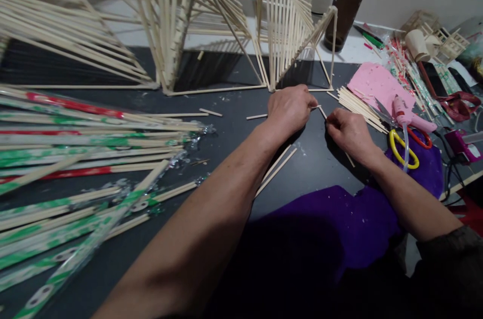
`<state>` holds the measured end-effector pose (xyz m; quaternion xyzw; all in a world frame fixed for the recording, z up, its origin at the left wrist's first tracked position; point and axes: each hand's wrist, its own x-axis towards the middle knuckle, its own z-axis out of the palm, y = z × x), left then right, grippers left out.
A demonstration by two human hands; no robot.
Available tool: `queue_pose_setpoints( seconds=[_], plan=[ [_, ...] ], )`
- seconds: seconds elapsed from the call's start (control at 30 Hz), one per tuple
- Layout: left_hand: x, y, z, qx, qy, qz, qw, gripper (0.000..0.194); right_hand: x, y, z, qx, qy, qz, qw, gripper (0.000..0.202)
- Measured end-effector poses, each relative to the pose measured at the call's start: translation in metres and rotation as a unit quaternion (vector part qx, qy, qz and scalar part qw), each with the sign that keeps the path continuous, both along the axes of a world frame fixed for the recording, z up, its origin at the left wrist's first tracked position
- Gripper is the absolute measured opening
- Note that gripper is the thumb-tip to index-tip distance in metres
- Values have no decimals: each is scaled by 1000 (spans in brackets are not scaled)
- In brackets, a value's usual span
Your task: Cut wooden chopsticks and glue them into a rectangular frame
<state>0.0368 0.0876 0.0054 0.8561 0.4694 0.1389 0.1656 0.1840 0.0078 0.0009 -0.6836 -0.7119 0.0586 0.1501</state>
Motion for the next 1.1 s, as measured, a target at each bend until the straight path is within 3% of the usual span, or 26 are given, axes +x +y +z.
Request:
queue_pose_setpoints(
  seconds=[0.2,0.5,0.73,1.1],
  plan=[
    [1,0,0,1,9,6,1000,29,2,-2,-1,-6,5,-1,1000,17],
    [1,-1,1,19,18,-1,1000,29,3,8,20,-7,-27,-22,999,23],
    [1,-1,2,16,38,-3,999,32,0,36,6,-12,-39,-33,999,24],
    [1,-1,2,15,36,5,999,33,-5,43,0,-2,-1,-41,999,22]
  ],
)
